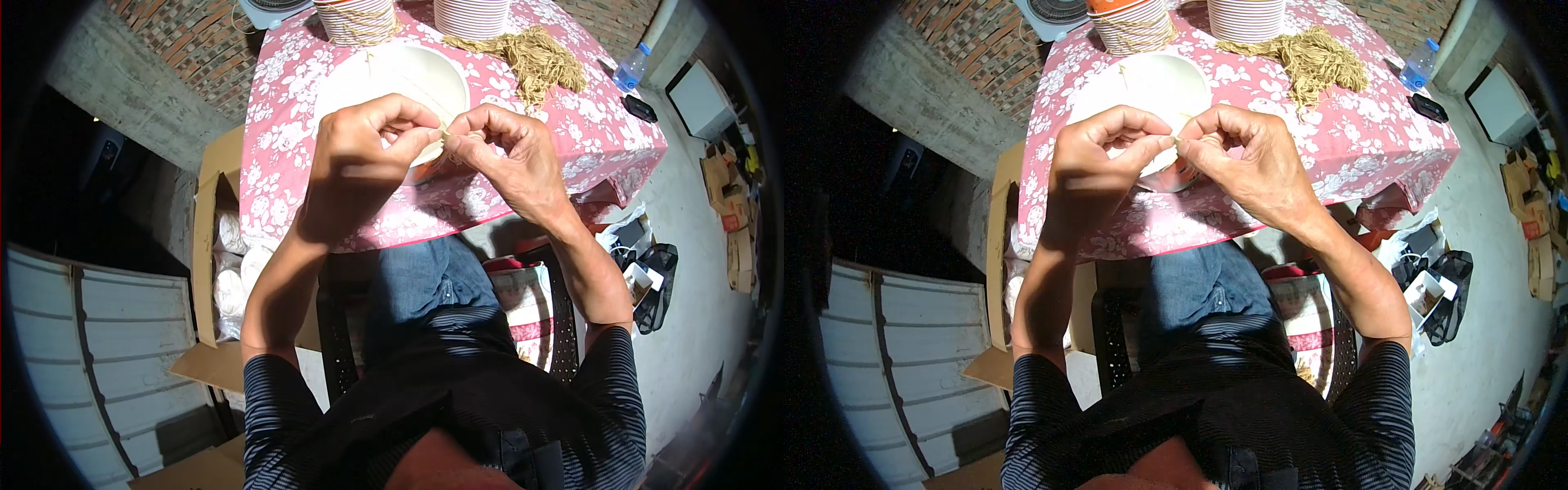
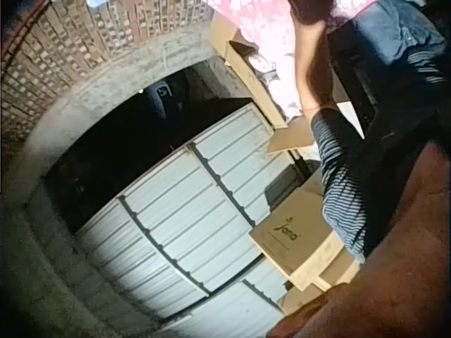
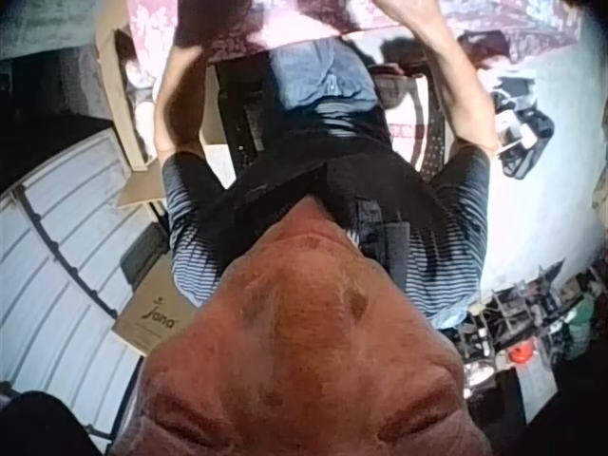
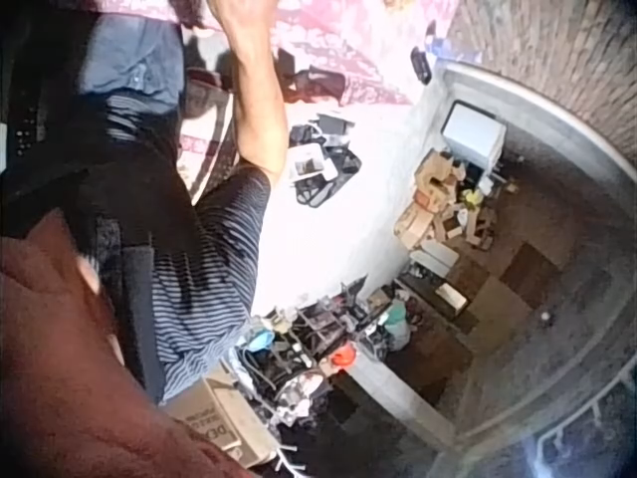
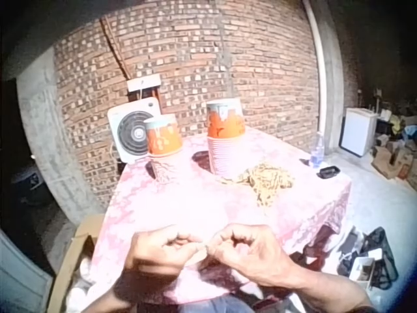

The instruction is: Manually threading and securing rope handles onto paper buckets.

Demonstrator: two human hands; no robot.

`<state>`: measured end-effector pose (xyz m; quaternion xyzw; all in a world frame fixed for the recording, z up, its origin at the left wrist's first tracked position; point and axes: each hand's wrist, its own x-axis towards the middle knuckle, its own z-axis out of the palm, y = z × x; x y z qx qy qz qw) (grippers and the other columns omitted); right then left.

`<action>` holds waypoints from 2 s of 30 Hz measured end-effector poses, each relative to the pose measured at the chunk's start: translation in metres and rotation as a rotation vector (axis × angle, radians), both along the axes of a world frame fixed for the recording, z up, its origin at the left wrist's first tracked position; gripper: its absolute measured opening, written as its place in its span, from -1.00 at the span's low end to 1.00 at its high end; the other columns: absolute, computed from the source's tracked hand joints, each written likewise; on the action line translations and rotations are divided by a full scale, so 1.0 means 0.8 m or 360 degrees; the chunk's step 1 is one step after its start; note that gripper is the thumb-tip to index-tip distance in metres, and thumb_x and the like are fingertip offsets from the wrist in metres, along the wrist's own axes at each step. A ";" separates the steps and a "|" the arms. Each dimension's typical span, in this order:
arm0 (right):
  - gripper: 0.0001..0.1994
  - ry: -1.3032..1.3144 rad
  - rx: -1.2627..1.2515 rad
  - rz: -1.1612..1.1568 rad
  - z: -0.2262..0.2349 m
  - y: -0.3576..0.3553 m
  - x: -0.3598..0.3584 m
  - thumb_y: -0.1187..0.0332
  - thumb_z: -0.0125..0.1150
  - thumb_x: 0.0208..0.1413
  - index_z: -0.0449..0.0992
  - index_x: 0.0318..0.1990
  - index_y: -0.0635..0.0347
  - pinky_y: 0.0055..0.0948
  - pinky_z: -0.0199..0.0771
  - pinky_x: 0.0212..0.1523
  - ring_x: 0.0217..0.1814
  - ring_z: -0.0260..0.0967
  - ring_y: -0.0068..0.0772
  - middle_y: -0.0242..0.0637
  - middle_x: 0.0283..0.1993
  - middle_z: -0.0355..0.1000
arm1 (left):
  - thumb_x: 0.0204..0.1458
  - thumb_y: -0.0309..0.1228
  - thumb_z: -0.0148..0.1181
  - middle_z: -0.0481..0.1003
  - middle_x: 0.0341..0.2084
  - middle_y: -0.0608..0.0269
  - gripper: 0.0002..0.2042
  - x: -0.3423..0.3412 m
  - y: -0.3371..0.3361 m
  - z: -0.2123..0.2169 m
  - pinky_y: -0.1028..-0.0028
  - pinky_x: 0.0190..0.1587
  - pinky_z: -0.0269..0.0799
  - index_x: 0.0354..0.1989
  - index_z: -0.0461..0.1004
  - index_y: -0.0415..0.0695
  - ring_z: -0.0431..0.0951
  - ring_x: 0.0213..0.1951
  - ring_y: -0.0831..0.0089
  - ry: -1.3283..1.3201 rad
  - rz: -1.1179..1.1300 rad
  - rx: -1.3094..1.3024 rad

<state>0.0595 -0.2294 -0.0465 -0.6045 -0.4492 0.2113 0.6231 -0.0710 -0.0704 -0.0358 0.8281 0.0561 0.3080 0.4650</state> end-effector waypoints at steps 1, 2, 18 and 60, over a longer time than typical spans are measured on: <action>-0.86 0.0000 0.0001 0.0004 0.000 0.000 0.000 0.43 0.31 0.25 0.65 -0.23 0.35 -0.61 0.48 -0.23 -0.30 0.46 -0.71 -0.43 -0.35 0.60 | 0.16 -0.52 0.32 0.66 -0.44 0.15 -0.92 -0.002 -0.002 -0.001 0.51 -0.31 0.53 -0.31 0.62 -0.29 0.64 -0.37 0.55 0.0000 0.0004 0.0001; -0.88 -0.0088 -0.0016 -0.0001 -0.001 0.000 0.001 0.43 0.30 0.26 0.65 -0.21 0.33 -0.63 0.47 -0.25 -0.31 0.48 -0.71 -0.42 -0.34 0.61 | 0.16 -0.51 0.31 0.66 -0.46 0.13 -0.91 -0.002 -0.005 0.001 0.47 -0.33 0.53 -0.31 0.63 -0.29 0.65 -0.41 0.51 -0.0029 0.0034 0.0148; -0.86 -0.0124 0.0150 -0.0068 -0.007 0.009 0.005 0.49 0.27 0.21 0.60 -0.12 0.36 -0.60 0.41 -0.26 -0.35 0.34 -0.73 -0.52 -0.43 0.43 | 0.23 -0.49 0.24 0.65 -0.31 0.18 -0.83 0.009 0.021 0.034 0.50 -0.13 0.54 -0.17 0.62 -0.38 0.58 -0.24 0.57 0.0400 -0.0444 -0.0337; -0.91 -0.0957 0.0121 -0.0242 0.006 -0.010 0.037 0.48 0.29 0.15 0.59 -0.34 0.33 -0.42 0.40 -0.40 -0.43 0.46 -0.45 -0.24 -0.44 0.51 | 0.12 -0.49 0.11 0.39 -0.51 0.42 -0.75 0.001 0.026 0.027 0.58 -0.35 0.27 -0.07 0.56 -0.31 0.32 -0.42 0.69 0.0529 -0.0323 -0.0057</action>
